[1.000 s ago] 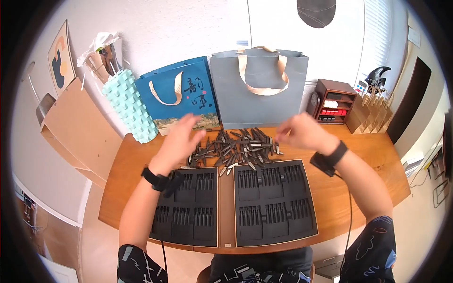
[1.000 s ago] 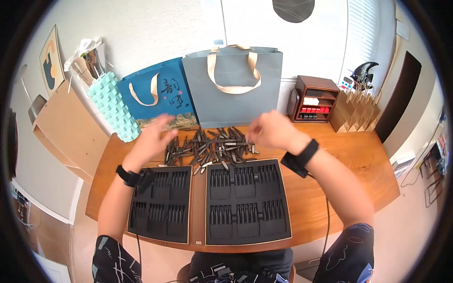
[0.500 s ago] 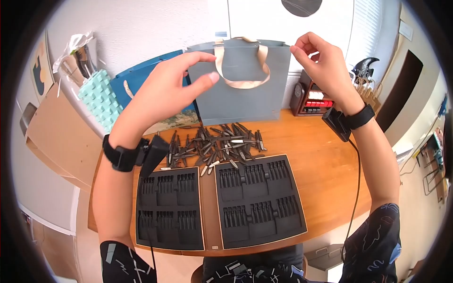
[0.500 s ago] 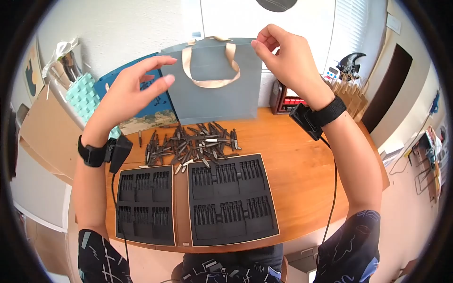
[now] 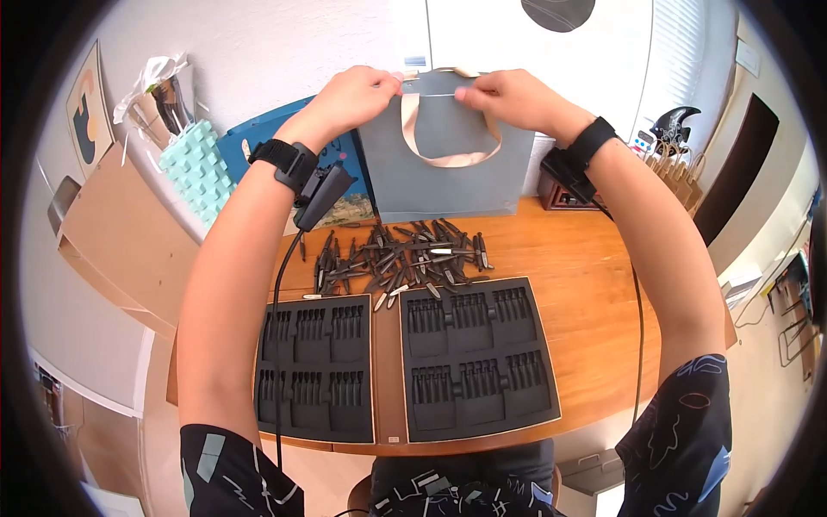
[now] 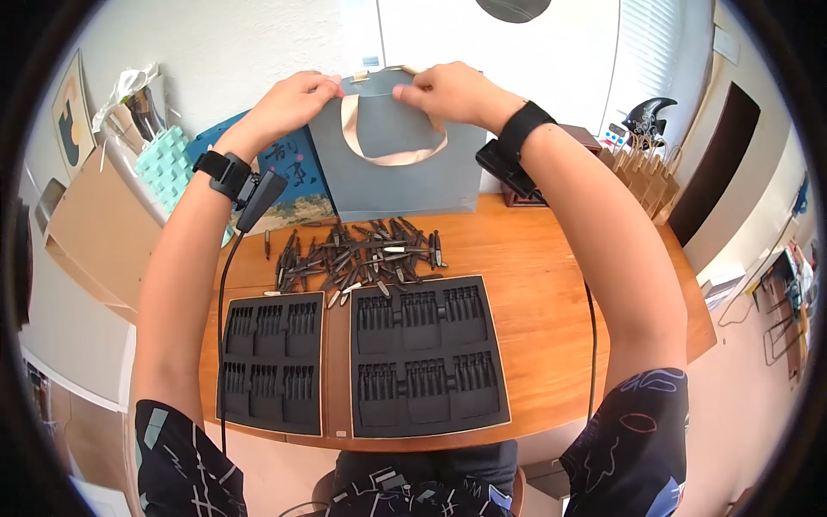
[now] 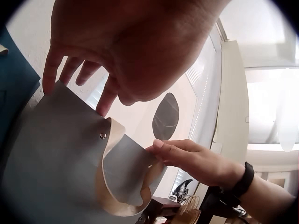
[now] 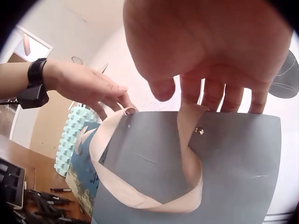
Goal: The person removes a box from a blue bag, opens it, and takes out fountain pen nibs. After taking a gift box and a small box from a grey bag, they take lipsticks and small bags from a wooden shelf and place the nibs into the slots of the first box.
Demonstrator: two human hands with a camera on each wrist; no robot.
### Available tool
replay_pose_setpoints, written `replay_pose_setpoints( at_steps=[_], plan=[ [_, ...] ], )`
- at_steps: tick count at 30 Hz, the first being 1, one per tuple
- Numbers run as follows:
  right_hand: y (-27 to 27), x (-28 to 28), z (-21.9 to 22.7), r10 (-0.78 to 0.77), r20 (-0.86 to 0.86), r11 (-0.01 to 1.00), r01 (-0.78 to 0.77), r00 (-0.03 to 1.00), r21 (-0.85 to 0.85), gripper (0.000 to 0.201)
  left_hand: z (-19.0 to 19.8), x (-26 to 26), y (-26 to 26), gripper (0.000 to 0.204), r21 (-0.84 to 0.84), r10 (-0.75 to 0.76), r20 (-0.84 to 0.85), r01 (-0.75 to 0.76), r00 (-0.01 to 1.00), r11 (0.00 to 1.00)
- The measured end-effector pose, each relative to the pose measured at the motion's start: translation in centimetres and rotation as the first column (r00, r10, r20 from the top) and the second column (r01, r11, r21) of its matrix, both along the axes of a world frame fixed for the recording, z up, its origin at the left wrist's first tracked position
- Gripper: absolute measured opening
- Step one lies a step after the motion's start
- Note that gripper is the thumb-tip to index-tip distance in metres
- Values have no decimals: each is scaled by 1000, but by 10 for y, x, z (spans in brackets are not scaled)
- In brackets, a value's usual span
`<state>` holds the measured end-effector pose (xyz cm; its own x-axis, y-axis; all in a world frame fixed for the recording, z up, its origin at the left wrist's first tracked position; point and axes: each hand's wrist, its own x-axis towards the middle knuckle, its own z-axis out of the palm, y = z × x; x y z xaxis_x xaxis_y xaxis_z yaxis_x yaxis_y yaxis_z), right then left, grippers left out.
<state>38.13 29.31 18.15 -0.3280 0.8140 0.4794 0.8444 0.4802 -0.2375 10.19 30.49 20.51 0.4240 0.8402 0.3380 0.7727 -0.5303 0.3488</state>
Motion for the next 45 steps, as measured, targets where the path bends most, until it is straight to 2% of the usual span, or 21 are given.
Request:
replay_pose_setpoints(
  at_steps=[1, 3, 4, 6, 10, 12, 14, 16, 17, 20, 22, 24, 25, 26, 28, 29, 33, 36, 38, 41, 45],
  plan=[
    [-5, 2, -3, 60, 82, 998, -60, 995, 6, 44, -2, 1, -6, 50, -4, 3, 0, -3, 1000, 1000],
    [-17, 5, -11, 122, 163, 992, -124, 979, 2, 39, -7, 2, -20, 46, 289, 117, -177, -62, 977, 955],
    [-26, 5, -13, 132, 160, 990, -138, 978, 28, 34, -4, 3, -26, 46, 287, 120, -176, -65, 977, 956],
    [-47, 4, -16, 146, 162, 986, -157, 976, 55, 29, 3, 2, -36, 40, 105, 101, -335, -69, 937, 992],
    [-84, 8, -32, 385, 159, 915, -399, 909, 67, 13, -14, -5, -55, 35, 66, 21, -230, -6, 973, 998],
    [-110, 6, -43, 382, 169, 920, -391, 909, 23, 11, -29, -11, -68, 33, 94, -18, -283, 46, 959, 994],
    [-127, 6, -60, 413, 130, 907, -420, 902, 35, 10, -32, -13, -93, 45, 51, -79, -334, 102, 939, 994],
    [-144, 3, -67, 403, 139, 911, -411, 905, 37, 10, -42, -14, -116, 55, 29, -106, -274, 118, 956, 993],
    [-155, 0, -61, 392, 106, 917, -379, 914, -126, 20, -51, -15, -121, 65, 112, -82, -246, 113, 966, 987],
    [-159, -5, -61, 499, 14, 867, -498, 867, -22, 35, -60, -16, -128, 67, 158, -76, -264, 121, 961, 980],
    [-154, -10, -63, 467, -40, 878, -468, 884, -100, 47, -61, -19, -132, 66, 168, -114, -232, 155, 966, 974],
    [-148, -18, -73, 309, 169, 948, -318, 936, 29, 55, -59, -19, -134, 64, 157, -124, -252, 167, 960, 973],
    [-149, -21, -75, 250, 306, 966, -260, 918, -8, 71, -59, -19, -134, 64, 161, -126, -251, 170, 960, 972],
    [-146, -23, -84, 246, 308, 966, -257, 919, -4, 71, -61, -21, -132, 64, 172, -137, -250, 183, 958, 968],
    [-140, -32, -99, 137, 544, 969, -227, 828, 101, 83, -64, -23, -128, 64, 187, -144, -249, 194, 958, 963],
    [-143, -38, -97, 137, 566, 990, -128, 813, -57, 95, -65, -25, -125, 64, 173, -164, -242, 209, 956, 963],
    [-138, -49, -110, -20, 684, 991, -74, 729, 107, 91, -65, -29, -130, 66, 130, -193, -232, 227, 953, 965],
    [-124, -58, -118, -50, 673, 997, -1, 738, 75, 80, -65, -30, -130, 66, 110, -206, -235, 237, 950, 965],
    [-116, -55, -118, -61, 630, 991, -31, 774, 133, 72, -65, -31, -127, 65, 108, -214, -230, 243, 949, 964],
    [-104, -55, -115, 27, 434, 989, 38, 901, -141, 65, -61, -30, -127, 64, 96, -210, -249, 240, 946, 966],
    [-108, -53, -108, 54, 477, 998, -29, 877, -61, 52, -57, -26, -123, 64, 66, -153, -290, 179, 945, 982]
  ],
)
